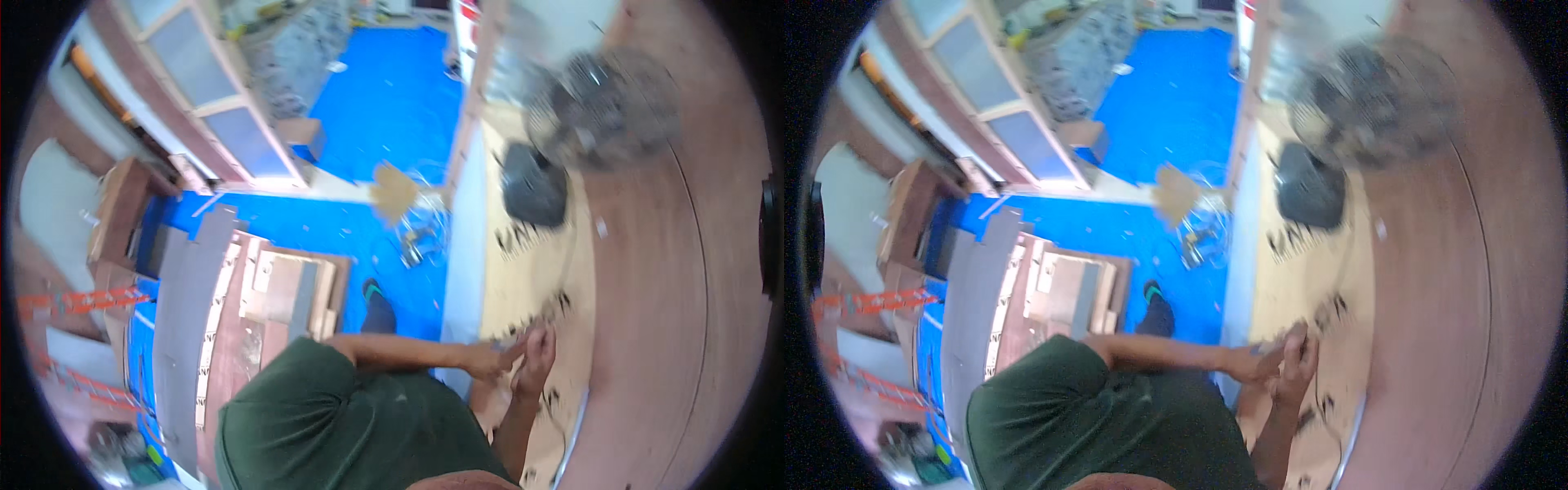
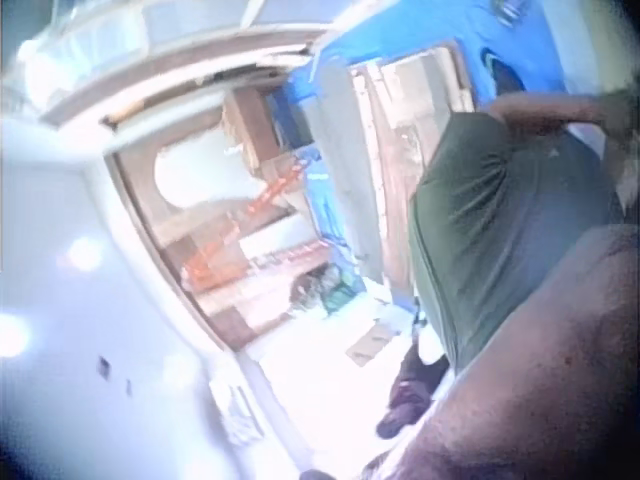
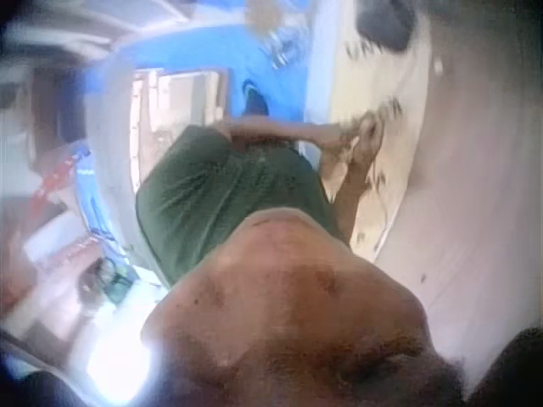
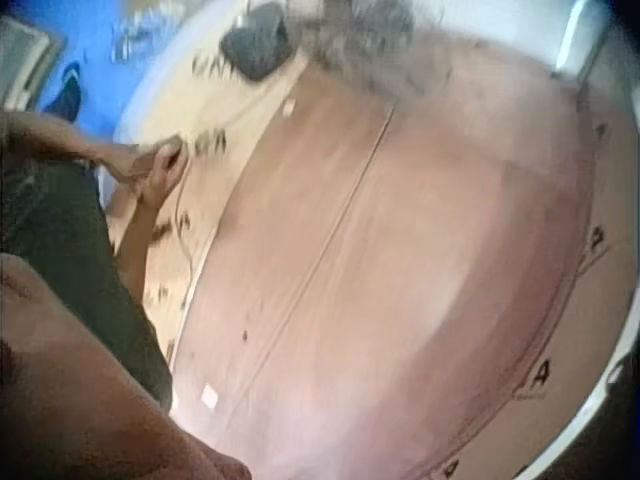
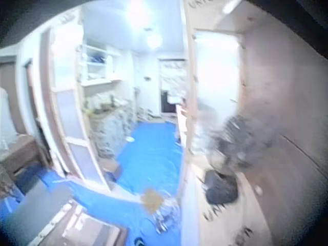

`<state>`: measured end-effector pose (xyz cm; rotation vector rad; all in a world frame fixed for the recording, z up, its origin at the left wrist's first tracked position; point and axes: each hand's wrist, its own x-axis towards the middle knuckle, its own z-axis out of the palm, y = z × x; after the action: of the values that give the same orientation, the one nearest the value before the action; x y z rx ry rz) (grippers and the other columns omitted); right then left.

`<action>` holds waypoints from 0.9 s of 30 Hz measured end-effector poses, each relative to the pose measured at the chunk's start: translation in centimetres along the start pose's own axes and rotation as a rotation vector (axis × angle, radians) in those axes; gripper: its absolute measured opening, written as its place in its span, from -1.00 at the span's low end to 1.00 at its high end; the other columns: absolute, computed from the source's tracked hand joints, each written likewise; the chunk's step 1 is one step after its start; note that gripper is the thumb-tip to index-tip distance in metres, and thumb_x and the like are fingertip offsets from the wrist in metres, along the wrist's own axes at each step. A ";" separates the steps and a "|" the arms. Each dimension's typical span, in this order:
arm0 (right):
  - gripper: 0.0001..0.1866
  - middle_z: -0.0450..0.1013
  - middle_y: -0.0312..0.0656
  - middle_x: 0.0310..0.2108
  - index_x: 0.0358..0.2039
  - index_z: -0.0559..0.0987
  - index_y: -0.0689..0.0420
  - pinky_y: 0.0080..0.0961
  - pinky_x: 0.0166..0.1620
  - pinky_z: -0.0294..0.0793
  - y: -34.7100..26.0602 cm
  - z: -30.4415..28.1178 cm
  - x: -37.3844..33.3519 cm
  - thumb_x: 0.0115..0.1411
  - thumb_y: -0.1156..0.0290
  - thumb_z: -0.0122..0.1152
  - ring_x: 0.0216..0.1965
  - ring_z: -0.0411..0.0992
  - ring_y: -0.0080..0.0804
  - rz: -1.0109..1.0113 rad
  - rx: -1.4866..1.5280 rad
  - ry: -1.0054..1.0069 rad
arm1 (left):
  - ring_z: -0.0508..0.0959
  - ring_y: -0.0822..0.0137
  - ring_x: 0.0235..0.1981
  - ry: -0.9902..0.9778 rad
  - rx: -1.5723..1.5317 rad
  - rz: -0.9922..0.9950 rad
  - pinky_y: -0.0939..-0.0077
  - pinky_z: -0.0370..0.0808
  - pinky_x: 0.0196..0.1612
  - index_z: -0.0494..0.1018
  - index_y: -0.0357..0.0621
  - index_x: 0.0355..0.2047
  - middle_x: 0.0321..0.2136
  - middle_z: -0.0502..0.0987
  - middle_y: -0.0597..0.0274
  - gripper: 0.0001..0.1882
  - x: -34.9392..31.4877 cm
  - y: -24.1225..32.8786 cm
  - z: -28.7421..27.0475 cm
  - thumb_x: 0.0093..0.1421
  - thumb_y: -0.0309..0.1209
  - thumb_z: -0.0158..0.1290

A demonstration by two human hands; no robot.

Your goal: The person positions a wooden block against the corner of a panel frame, secures it with a nail and hammer, and then uses a utility knife to trim the plastic paneling along the top edge of the frame.

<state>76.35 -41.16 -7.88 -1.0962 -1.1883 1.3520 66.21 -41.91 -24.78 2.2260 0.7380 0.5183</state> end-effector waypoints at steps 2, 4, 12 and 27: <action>-0.76 0.39 -0.27 -0.20 -0.07 0.42 0.18 -0.39 0.04 0.39 3.0 3.0 2.4 0.38 0.31 0.09 -0.13 0.38 -0.48 0.063 0.020 -0.152 | 0.54 0.18 -0.09 0.033 -0.235 -0.303 0.27 0.46 -0.01 0.36 -0.18 0.15 -0.06 0.52 0.04 -0.49 -5.0 -3.2 -6.0 0.41 -0.05 -0.14; -0.79 0.43 -0.25 -0.27 -0.13 0.41 0.21 -0.43 -0.05 0.45 5.9 8.4 5.0 0.37 0.34 0.11 -0.24 0.43 -0.47 0.106 0.056 -0.242 | 0.55 0.25 -0.14 0.154 -0.630 -0.492 0.33 0.48 -0.08 0.37 -0.17 0.14 -0.07 0.53 0.08 -0.43 -11.7 -7.2 -11.8 0.41 0.04 -0.19; -0.61 0.51 -0.14 -0.26 -0.10 0.41 0.26 -0.39 -0.04 0.52 9.8 31.4 15.6 0.14 0.47 0.39 -0.17 0.52 -0.44 0.195 -0.067 -0.458 | 0.54 0.35 -0.48 0.893 -1.190 -0.896 0.50 0.50 -0.43 0.46 -0.16 -0.02 -0.35 0.51 0.26 -0.34 -31.3 -15.4 -25.6 0.36 0.22 -0.19; -0.40 0.51 -0.05 0.00 0.03 0.54 0.18 -0.22 0.08 0.43 9.4 61.3 33.0 -0.03 0.25 0.48 -0.01 0.47 -0.06 -0.210 -0.302 -1.206 | 0.57 0.24 -0.08 1.302 -1.538 -0.593 0.30 0.68 -0.30 0.21 -0.05 0.29 0.07 0.40 0.09 -0.23 -43.2 -26.8 -45.6 0.33 0.27 -0.24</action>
<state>11.31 -14.76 -11.07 -0.2119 -2.3395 1.7233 -1.02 -30.95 -20.70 0.0497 0.9654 1.5111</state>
